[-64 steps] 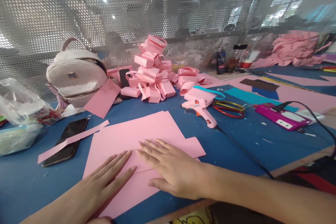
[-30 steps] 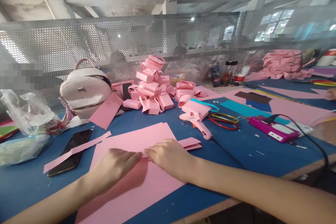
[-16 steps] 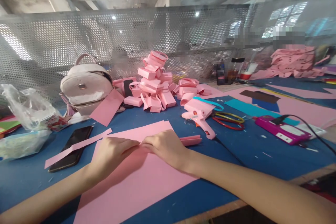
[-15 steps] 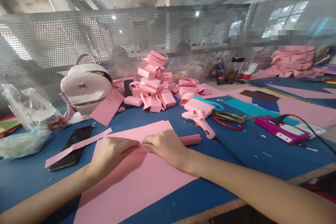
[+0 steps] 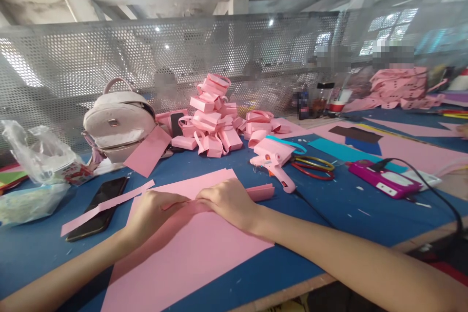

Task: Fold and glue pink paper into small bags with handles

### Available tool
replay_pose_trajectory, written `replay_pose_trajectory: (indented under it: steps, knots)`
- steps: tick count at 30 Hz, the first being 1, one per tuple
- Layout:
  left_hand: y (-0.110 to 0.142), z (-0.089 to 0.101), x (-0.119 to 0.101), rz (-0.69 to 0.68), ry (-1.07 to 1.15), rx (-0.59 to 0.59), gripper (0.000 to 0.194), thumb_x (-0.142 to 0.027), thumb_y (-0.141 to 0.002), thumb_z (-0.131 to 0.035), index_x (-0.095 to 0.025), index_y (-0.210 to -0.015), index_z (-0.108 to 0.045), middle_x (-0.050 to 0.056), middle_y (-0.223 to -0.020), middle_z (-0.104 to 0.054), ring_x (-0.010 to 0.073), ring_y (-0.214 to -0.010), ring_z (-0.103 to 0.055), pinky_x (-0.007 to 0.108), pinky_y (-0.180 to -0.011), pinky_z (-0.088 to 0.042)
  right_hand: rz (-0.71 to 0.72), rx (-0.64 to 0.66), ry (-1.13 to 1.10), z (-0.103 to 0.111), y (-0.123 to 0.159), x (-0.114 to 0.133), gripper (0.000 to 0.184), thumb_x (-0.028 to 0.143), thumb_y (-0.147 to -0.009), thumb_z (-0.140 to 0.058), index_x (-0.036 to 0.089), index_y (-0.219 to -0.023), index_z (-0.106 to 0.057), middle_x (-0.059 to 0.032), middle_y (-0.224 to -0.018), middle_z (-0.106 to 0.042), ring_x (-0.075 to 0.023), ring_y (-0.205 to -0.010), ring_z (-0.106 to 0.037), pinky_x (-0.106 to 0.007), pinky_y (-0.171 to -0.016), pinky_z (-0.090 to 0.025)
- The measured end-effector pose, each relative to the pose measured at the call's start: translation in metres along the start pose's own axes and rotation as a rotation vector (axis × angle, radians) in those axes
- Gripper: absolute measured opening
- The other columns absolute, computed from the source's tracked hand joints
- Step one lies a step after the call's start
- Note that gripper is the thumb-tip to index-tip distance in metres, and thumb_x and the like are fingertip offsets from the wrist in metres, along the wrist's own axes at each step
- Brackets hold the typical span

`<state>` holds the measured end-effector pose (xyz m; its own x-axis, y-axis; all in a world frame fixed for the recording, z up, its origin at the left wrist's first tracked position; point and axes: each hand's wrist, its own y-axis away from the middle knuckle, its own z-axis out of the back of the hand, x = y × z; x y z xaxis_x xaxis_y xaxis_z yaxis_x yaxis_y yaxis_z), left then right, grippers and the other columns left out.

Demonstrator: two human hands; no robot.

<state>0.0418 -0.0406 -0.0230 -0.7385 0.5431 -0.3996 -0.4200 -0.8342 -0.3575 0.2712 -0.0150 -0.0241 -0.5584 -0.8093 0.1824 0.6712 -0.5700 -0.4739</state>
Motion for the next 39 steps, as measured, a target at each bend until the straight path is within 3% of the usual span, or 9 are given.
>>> replay_pose_trajectory:
  steps: [7,16,20,27,33,39]
  knots:
    - [-0.007,0.013,0.000,0.056,0.112,0.057,0.024,-0.027,-0.090,-0.056,-0.024,-0.091,-0.081,0.002,-0.087,-0.080,0.0190,-0.073,-0.073,0.022,-0.062,-0.051,0.097,-0.051,0.039,0.000,0.001,0.000,0.023,0.024,-0.100,-0.054,0.021,-0.095,-0.076,-0.0005,-0.085,-0.079,-0.0155,-0.072,-0.073,-0.027,-0.064,-0.042]
    - [-0.003,0.012,-0.011,0.081,0.120,0.018,0.029,-0.025,-0.090,-0.054,-0.022,-0.084,-0.082,0.003,-0.086,-0.080,0.0207,-0.073,-0.073,0.024,-0.063,-0.054,0.010,-0.070,-0.049,-0.001,0.001,-0.001,0.026,0.023,-0.101,-0.052,0.024,-0.096,-0.077,0.0019,-0.089,-0.080,-0.0153,-0.076,-0.074,-0.024,-0.066,-0.046]
    - [-0.004,0.022,-0.012,0.082,0.049,-0.001,0.026,-0.022,-0.089,-0.057,-0.025,-0.084,-0.082,0.002,-0.087,-0.080,0.0203,-0.074,-0.074,0.024,-0.066,-0.053,0.032,-0.136,-0.023,0.001,0.001,-0.001,0.024,0.023,-0.099,-0.053,0.023,-0.095,-0.077,0.0009,-0.089,-0.080,-0.0160,-0.077,-0.074,-0.025,-0.067,-0.046]
    - [-0.012,0.046,0.009,0.093,-0.168,0.008,0.024,-0.014,-0.082,-0.060,-0.027,-0.076,-0.080,-0.002,-0.077,-0.080,0.0203,-0.070,-0.073,0.022,-0.059,-0.047,0.054,-0.180,0.076,-0.001,-0.001,-0.009,0.021,0.020,-0.097,-0.056,0.022,-0.091,-0.077,0.0014,-0.086,-0.080,-0.0165,-0.076,-0.075,-0.026,-0.067,-0.045]
    - [-0.005,0.046,0.010,-0.014,-0.349,-0.027,0.027,-0.013,-0.087,-0.051,-0.021,-0.078,-0.075,0.004,-0.071,-0.075,0.0174,-0.061,-0.066,0.022,-0.053,-0.038,0.044,-0.174,0.141,0.003,-0.003,-0.011,0.022,0.013,-0.094,-0.056,0.021,-0.092,-0.075,0.0003,-0.086,-0.080,-0.0170,-0.077,-0.074,-0.025,-0.068,-0.045]
    - [-0.007,0.038,0.009,-0.085,-0.463,-0.011,0.027,-0.013,-0.090,-0.052,-0.023,-0.076,-0.073,0.001,-0.066,-0.072,0.0158,-0.059,-0.065,0.022,-0.051,-0.033,0.143,-0.216,0.159,0.003,0.000,-0.011,0.025,0.008,-0.094,-0.051,0.019,-0.091,-0.073,-0.0009,-0.082,-0.079,-0.0166,-0.072,-0.072,-0.026,-0.065,-0.043]
